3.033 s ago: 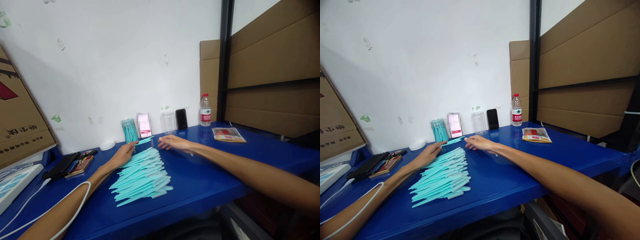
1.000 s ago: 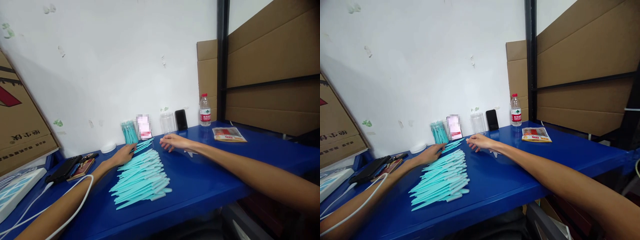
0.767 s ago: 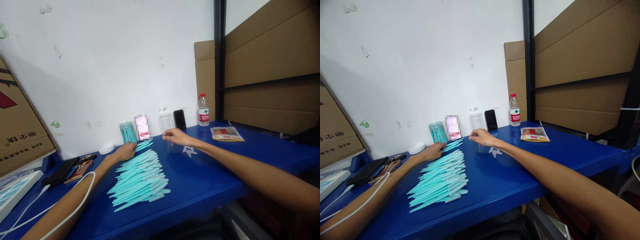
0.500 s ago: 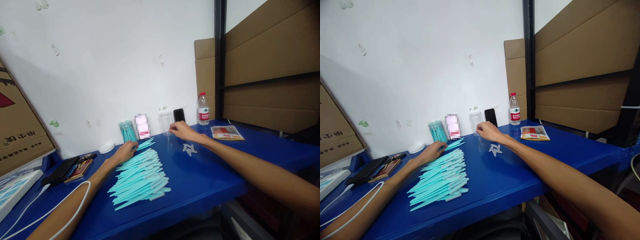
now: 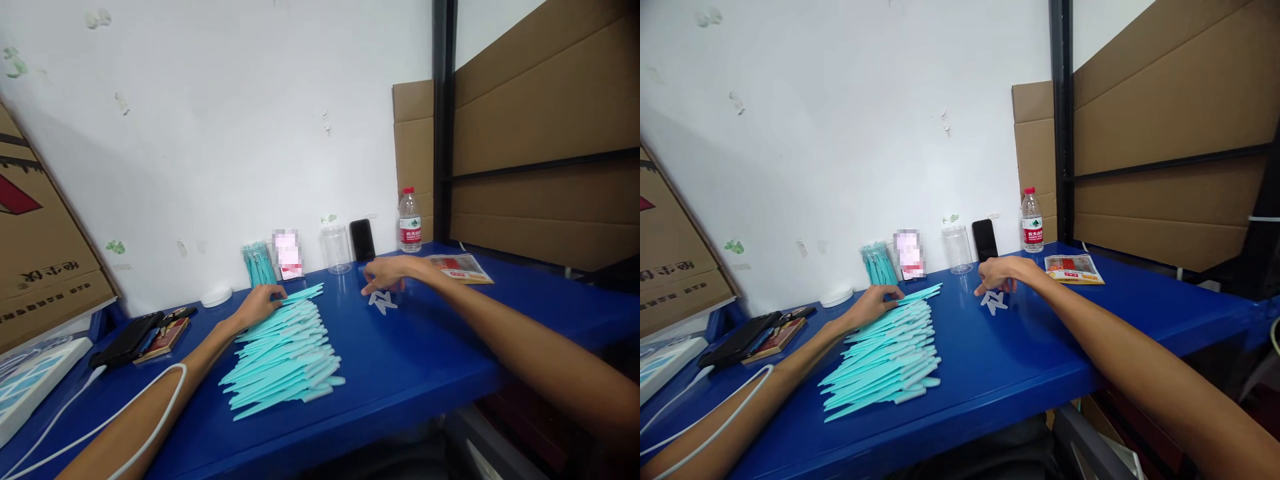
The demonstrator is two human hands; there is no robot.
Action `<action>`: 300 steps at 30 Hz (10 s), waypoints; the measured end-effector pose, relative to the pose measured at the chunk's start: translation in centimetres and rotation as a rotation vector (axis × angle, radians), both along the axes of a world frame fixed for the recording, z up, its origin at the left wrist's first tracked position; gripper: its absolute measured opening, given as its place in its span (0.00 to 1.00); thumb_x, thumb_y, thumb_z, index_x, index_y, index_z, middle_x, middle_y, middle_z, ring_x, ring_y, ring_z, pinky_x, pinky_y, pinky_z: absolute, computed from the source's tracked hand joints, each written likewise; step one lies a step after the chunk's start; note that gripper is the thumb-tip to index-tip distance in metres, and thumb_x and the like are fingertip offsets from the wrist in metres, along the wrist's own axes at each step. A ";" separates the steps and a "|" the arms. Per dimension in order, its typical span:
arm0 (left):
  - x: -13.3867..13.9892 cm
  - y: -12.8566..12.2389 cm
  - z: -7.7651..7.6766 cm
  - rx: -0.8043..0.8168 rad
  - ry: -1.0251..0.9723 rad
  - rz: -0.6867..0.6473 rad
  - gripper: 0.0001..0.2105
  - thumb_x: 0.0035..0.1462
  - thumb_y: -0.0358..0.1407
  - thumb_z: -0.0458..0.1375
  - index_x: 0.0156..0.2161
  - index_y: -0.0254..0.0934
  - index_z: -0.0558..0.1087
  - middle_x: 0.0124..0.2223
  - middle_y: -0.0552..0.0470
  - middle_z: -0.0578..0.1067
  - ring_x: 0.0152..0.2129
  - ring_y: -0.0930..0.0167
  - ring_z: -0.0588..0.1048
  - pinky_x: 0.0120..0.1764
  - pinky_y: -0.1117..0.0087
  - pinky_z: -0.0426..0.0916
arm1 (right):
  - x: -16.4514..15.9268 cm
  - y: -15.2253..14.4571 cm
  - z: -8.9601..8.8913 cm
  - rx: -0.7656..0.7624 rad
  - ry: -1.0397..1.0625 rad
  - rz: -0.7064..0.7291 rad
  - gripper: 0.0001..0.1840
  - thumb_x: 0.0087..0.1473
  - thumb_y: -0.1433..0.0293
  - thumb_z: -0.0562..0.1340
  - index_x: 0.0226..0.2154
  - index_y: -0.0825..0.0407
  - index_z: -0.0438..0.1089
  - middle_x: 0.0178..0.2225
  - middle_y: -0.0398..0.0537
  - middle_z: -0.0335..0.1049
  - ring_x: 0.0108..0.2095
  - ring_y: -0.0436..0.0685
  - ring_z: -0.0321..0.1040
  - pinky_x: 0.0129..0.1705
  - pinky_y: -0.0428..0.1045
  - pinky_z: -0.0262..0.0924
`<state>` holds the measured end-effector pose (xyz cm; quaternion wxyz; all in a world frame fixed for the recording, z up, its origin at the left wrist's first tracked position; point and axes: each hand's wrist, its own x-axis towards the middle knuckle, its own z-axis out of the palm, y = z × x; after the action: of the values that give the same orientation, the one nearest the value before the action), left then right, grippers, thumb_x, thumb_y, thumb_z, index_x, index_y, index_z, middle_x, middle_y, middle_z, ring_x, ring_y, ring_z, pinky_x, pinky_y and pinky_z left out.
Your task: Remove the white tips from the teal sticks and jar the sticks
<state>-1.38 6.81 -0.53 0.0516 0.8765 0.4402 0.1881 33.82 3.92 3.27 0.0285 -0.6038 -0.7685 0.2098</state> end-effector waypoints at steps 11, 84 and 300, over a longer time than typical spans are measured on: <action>1.6 0.1 -0.6 0.036 -0.037 0.052 0.11 0.54 0.39 0.54 0.37 0.38 0.77 0.40 0.46 0.78 0.38 0.61 0.75 0.38 0.64 0.69 | -2.8 -0.8 -0.9 -0.118 0.181 0.146 0.17 0.39 0.66 0.71 0.32 0.57 0.70 0.19 0.44 0.69 0.18 0.54 0.68 0.19 0.48 0.66; 2.1 -2.5 1.8 0.104 -0.126 0.031 0.10 0.53 0.36 0.50 0.35 0.35 0.73 0.27 0.54 0.71 0.26 0.70 0.67 0.30 0.71 0.58 | -5.9 0.2 -3.2 0.217 0.746 0.182 0.10 0.55 0.66 0.61 0.33 0.58 0.70 0.24 0.47 0.71 0.18 0.47 0.65 0.15 0.42 0.59; 0.0 -0.1 0.6 0.276 0.158 0.283 0.12 0.66 0.39 0.40 0.40 0.39 0.64 0.33 0.47 0.73 0.29 0.64 0.71 0.29 0.68 0.56 | -4.3 0.3 -3.0 0.412 -0.033 0.328 0.08 0.54 0.65 0.62 0.34 0.52 0.74 0.33 0.48 0.74 0.30 0.53 0.67 0.28 0.44 0.50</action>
<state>-1.41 6.67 0.02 -0.1307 0.8168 0.5314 0.1825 29.56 4.22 0.26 0.1039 -0.4559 -0.8830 0.0406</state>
